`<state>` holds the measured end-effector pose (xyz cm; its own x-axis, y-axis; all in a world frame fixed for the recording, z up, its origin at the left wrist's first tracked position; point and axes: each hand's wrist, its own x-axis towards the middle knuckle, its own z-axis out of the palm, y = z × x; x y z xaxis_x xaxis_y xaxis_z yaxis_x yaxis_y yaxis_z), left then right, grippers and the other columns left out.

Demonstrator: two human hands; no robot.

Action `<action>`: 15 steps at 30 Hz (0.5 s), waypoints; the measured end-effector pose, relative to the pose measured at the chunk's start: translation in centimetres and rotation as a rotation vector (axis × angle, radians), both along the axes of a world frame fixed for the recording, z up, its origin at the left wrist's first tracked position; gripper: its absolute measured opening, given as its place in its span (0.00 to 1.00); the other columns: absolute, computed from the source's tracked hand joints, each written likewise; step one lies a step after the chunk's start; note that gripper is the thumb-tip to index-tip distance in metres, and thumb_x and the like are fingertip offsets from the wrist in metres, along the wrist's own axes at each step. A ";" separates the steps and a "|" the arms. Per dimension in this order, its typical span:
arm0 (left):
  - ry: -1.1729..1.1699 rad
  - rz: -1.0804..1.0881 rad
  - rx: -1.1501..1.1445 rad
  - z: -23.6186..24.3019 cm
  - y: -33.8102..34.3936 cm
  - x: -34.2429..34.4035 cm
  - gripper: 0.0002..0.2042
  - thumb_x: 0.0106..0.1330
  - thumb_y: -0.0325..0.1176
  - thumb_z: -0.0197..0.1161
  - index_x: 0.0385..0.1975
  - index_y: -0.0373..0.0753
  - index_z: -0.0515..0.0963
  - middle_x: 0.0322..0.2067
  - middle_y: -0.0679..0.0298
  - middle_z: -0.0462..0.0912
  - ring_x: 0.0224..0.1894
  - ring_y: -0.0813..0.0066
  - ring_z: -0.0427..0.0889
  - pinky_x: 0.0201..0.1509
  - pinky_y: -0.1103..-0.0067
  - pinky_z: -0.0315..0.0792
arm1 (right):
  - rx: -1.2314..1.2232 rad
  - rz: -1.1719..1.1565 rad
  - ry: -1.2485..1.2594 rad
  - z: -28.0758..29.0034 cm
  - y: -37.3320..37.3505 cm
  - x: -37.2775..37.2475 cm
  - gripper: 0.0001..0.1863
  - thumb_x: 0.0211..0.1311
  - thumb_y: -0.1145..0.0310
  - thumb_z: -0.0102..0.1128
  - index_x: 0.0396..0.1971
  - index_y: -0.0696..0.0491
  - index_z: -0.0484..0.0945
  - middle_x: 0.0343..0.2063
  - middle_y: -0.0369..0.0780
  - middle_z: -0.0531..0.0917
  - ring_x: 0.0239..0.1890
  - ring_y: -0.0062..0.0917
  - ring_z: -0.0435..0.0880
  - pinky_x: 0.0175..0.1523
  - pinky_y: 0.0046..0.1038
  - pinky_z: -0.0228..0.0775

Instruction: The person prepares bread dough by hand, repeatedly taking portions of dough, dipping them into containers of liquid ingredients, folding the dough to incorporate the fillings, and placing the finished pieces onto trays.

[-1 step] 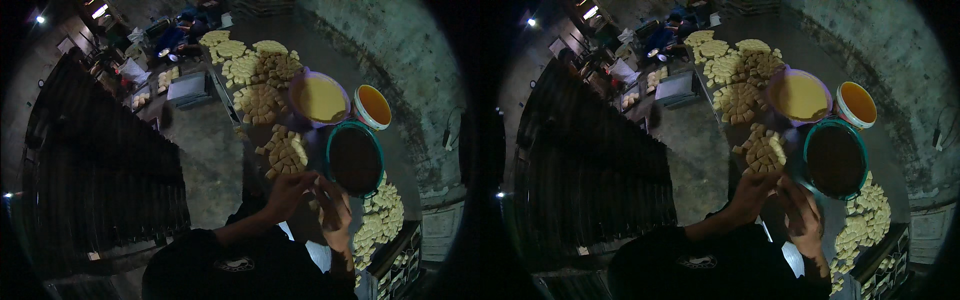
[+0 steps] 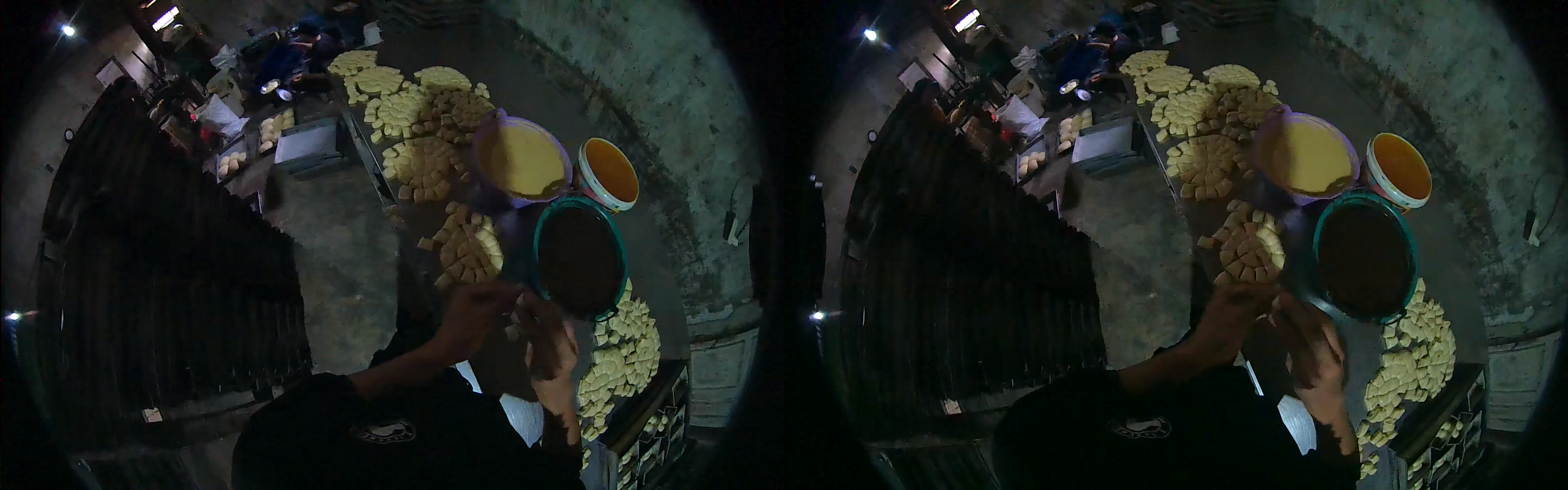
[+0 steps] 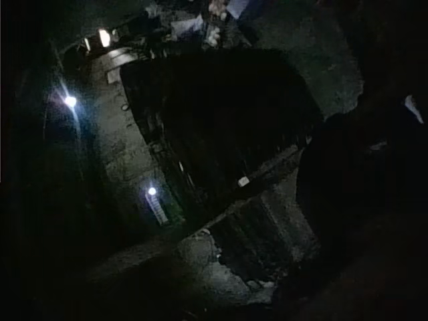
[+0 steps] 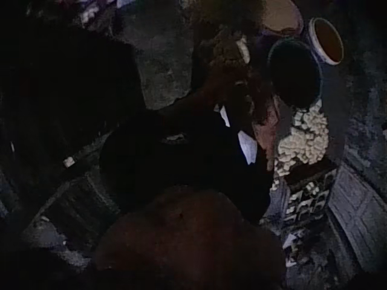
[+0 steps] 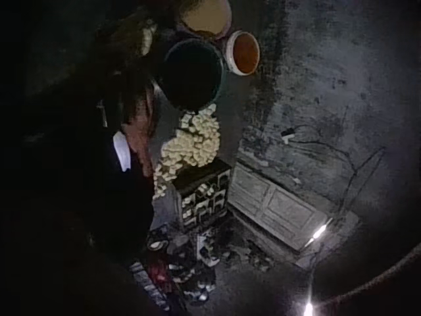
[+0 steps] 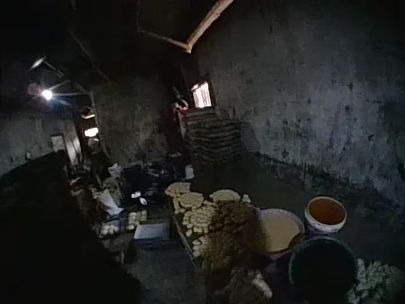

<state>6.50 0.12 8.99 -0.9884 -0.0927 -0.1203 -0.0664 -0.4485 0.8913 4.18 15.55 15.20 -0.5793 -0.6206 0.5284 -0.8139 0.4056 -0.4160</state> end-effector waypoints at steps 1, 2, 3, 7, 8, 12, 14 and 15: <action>0.060 -0.011 -0.058 -0.6 0.3 0.6 0.12 0.65 0.34 0.62 0.44 0.35 0.82 0.37 0.63 0.85 0.40 0.80 0.80 0.44 0.80 0.74 | 0.008 0.018 -0.036 0.4 1.2 0.8 0.20 0.42 0.82 0.58 0.41 0.58 0.80 0.42 0.40 0.82 0.50 0.35 0.77 0.50 0.31 0.73; 0.067 -0.028 -0.169 -1.0 0.6 1.3 0.12 0.65 0.34 0.62 0.44 0.35 0.82 0.36 0.62 0.85 0.38 0.81 0.80 0.42 0.80 0.74 | 0.015 0.037 -0.073 0.4 2.2 1.6 0.21 0.42 0.82 0.58 0.41 0.57 0.80 0.43 0.39 0.82 0.51 0.34 0.77 0.50 0.31 0.73; 0.070 -0.050 -0.279 -0.5 0.9 2.0 0.12 0.65 0.34 0.62 0.44 0.36 0.82 0.36 0.62 0.86 0.37 0.81 0.81 0.41 0.80 0.75 | -0.007 0.040 -0.099 0.1 3.2 2.4 0.20 0.41 0.82 0.58 0.40 0.57 0.80 0.43 0.39 0.82 0.50 0.34 0.77 0.50 0.31 0.73; 0.176 -0.072 -0.562 0.5 3.1 4.5 0.12 0.65 0.33 0.61 0.46 0.38 0.81 0.35 0.61 0.86 0.34 0.81 0.83 0.37 0.80 0.76 | -0.116 0.074 -0.245 -1.3 6.1 4.3 0.20 0.38 0.83 0.58 0.37 0.56 0.81 0.41 0.40 0.82 0.45 0.33 0.79 0.47 0.32 0.72; 0.158 -0.114 -0.572 0.9 3.6 5.0 0.11 0.65 0.31 0.61 0.45 0.36 0.81 0.35 0.61 0.86 0.34 0.81 0.82 0.38 0.80 0.76 | -0.149 0.081 -0.289 -1.4 6.7 4.5 0.20 0.37 0.83 0.59 0.36 0.55 0.81 0.40 0.40 0.82 0.44 0.34 0.79 0.47 0.32 0.72; 0.189 -0.265 -0.320 1.0 4.6 7.2 0.12 0.63 0.26 0.60 0.46 0.35 0.81 0.39 0.59 0.85 0.42 0.74 0.83 0.45 0.77 0.76 | -0.186 -0.138 -0.212 -0.9 6.6 6.6 0.17 0.38 0.84 0.65 0.33 0.57 0.80 0.33 0.40 0.81 0.36 0.35 0.80 0.42 0.30 0.71; 0.229 -0.349 -0.115 -0.4 4.6 7.8 0.13 0.63 0.26 0.60 0.47 0.36 0.80 0.42 0.58 0.85 0.46 0.71 0.83 0.50 0.74 0.76 | -0.259 -0.248 -0.297 -1.7 6.5 7.9 0.16 0.42 0.84 0.67 0.35 0.57 0.79 0.31 0.40 0.80 0.34 0.33 0.79 0.40 0.28 0.70; 0.245 -0.390 -0.066 -1.0 4.3 7.9 0.13 0.63 0.25 0.60 0.47 0.36 0.80 0.42 0.58 0.85 0.47 0.70 0.82 0.52 0.74 0.75 | -0.341 -0.231 -0.403 -2.8 6.7 8.2 0.16 0.43 0.83 0.68 0.36 0.57 0.79 0.31 0.39 0.79 0.34 0.31 0.78 0.39 0.28 0.70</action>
